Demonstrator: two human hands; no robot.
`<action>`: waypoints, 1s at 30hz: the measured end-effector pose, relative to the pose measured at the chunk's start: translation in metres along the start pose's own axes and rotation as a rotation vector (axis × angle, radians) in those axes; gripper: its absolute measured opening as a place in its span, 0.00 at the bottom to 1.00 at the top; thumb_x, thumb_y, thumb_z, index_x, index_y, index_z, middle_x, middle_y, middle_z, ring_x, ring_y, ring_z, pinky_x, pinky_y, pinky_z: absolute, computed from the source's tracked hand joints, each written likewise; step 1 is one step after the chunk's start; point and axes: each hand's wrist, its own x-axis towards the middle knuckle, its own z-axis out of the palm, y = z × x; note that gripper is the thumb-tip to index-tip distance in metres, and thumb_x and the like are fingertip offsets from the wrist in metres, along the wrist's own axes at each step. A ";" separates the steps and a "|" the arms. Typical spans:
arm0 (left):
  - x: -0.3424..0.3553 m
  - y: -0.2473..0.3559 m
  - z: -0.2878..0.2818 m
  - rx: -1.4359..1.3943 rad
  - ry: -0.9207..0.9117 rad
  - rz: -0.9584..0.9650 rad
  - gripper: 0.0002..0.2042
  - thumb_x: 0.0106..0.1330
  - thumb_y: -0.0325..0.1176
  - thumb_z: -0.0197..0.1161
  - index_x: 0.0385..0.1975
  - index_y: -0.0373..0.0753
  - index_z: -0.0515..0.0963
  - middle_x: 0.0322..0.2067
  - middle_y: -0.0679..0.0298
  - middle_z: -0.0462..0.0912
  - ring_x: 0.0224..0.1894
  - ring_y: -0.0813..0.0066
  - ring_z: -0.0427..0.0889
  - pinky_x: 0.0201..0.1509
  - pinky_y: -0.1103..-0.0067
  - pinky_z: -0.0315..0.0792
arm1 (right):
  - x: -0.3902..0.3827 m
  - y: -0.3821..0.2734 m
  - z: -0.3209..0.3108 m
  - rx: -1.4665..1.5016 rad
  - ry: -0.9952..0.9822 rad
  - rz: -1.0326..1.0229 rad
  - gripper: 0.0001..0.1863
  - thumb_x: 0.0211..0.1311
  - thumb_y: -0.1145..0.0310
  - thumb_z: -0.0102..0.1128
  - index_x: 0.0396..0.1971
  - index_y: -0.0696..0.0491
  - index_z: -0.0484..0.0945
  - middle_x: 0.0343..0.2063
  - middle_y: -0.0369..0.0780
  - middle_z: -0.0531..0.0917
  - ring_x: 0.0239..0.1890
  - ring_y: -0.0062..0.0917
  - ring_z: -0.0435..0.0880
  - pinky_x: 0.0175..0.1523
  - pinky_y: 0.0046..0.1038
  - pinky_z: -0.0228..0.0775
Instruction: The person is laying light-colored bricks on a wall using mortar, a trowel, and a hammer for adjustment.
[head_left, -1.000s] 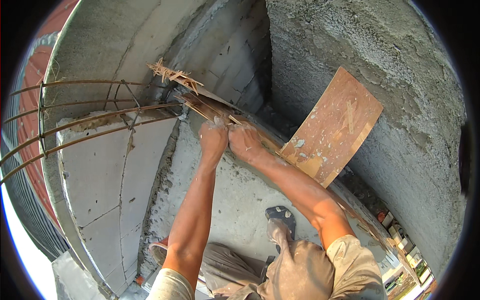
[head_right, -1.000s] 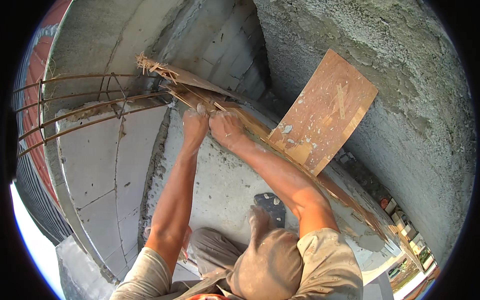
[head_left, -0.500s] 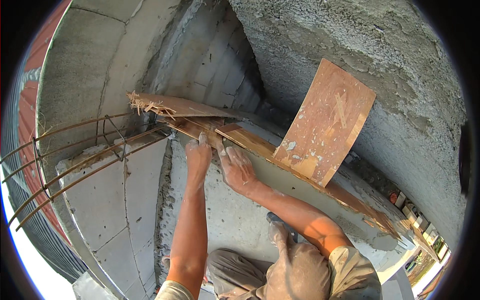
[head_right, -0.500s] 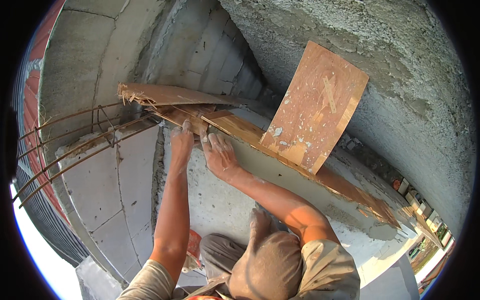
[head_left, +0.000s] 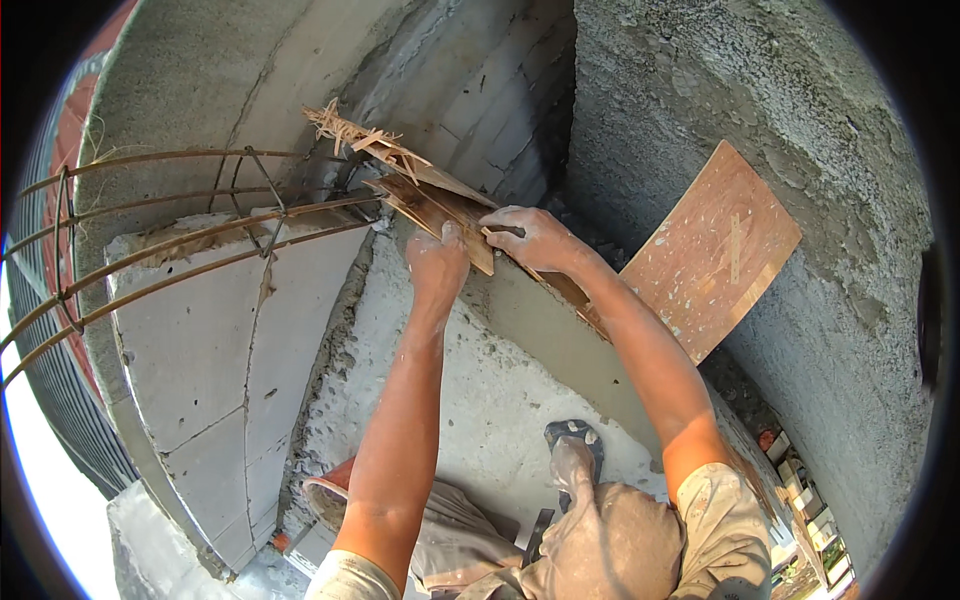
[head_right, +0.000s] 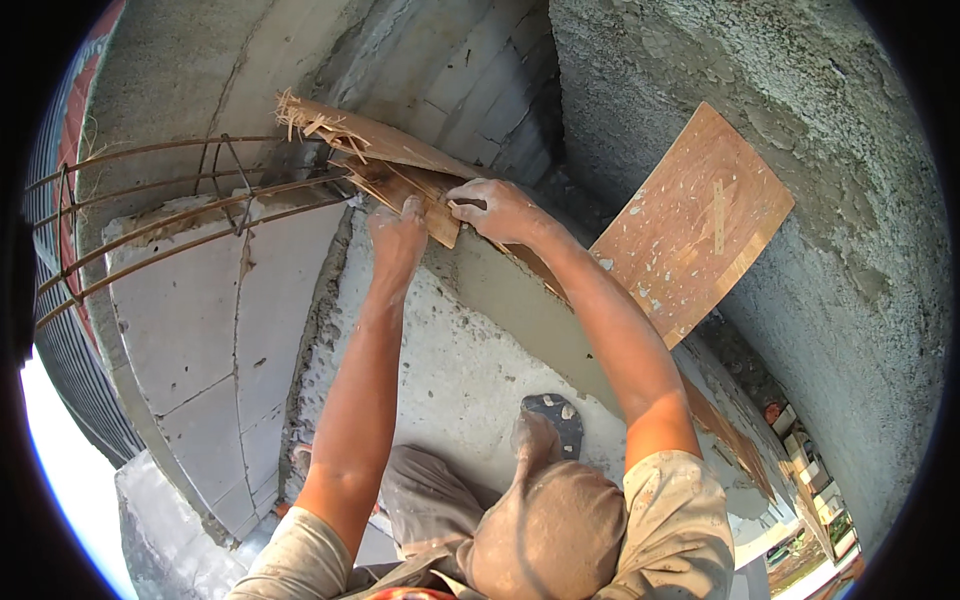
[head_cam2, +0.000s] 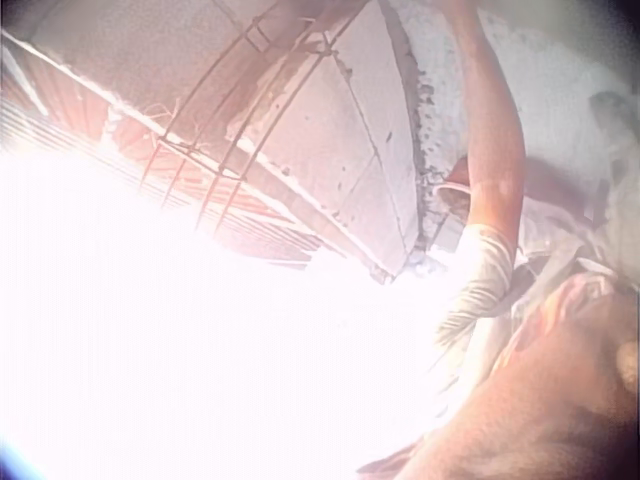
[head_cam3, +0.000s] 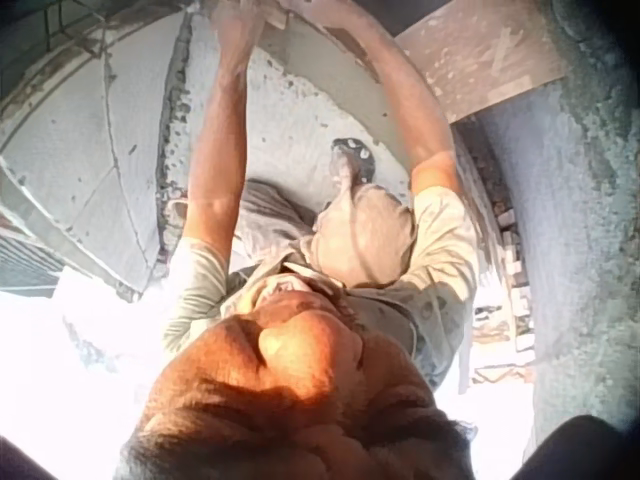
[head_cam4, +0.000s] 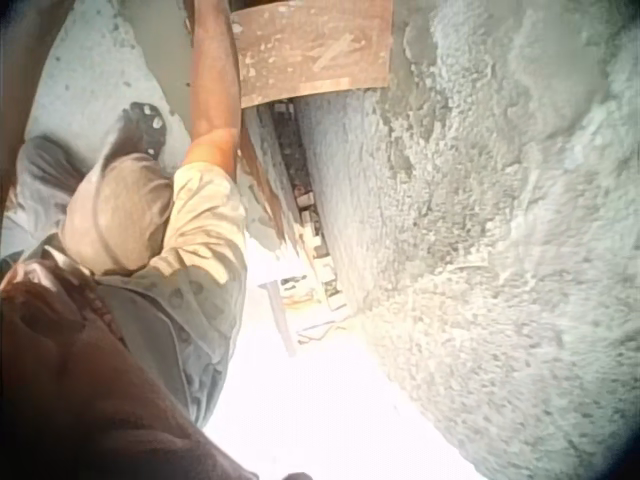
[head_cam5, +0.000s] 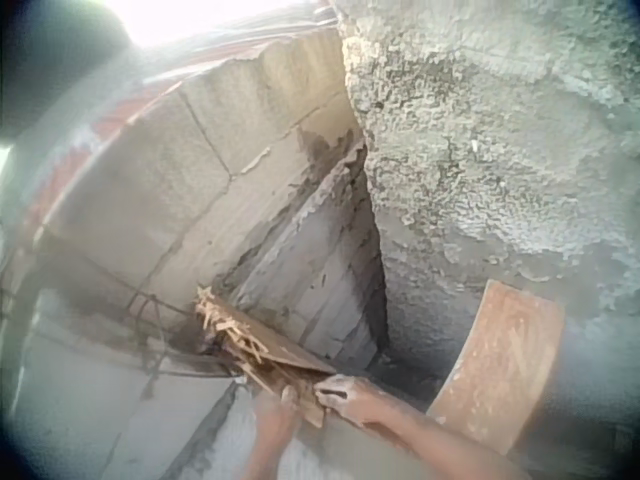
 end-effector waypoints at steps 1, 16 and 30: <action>-0.001 0.003 -0.001 -0.044 -0.041 -0.005 0.15 0.64 0.34 0.56 0.28 0.23 0.76 0.26 0.44 0.81 0.28 0.55 0.80 0.36 0.66 0.70 | 0.001 0.003 -0.002 0.039 -0.075 0.049 0.19 0.62 0.63 0.57 0.51 0.55 0.76 0.50 0.47 0.79 0.53 0.40 0.77 0.58 0.32 0.66; 0.010 -0.004 -0.010 -0.090 0.111 0.125 0.17 0.69 0.41 0.52 0.43 0.30 0.75 0.35 0.47 0.81 0.38 0.53 0.79 0.47 0.68 0.69 | -0.001 -0.068 0.060 -0.225 0.244 -0.209 0.15 0.55 0.76 0.50 0.44 0.62 0.73 0.41 0.51 0.78 0.46 0.47 0.76 0.51 0.42 0.68; 0.060 -0.028 -0.026 -0.657 -0.095 -0.095 0.37 0.70 0.59 0.44 0.60 0.24 0.63 0.59 0.44 0.67 0.62 0.58 0.67 0.65 0.72 0.58 | 0.003 -0.067 0.075 -0.381 0.435 -0.240 0.15 0.59 0.73 0.56 0.46 0.61 0.73 0.37 0.49 0.81 0.40 0.42 0.80 0.46 0.39 0.72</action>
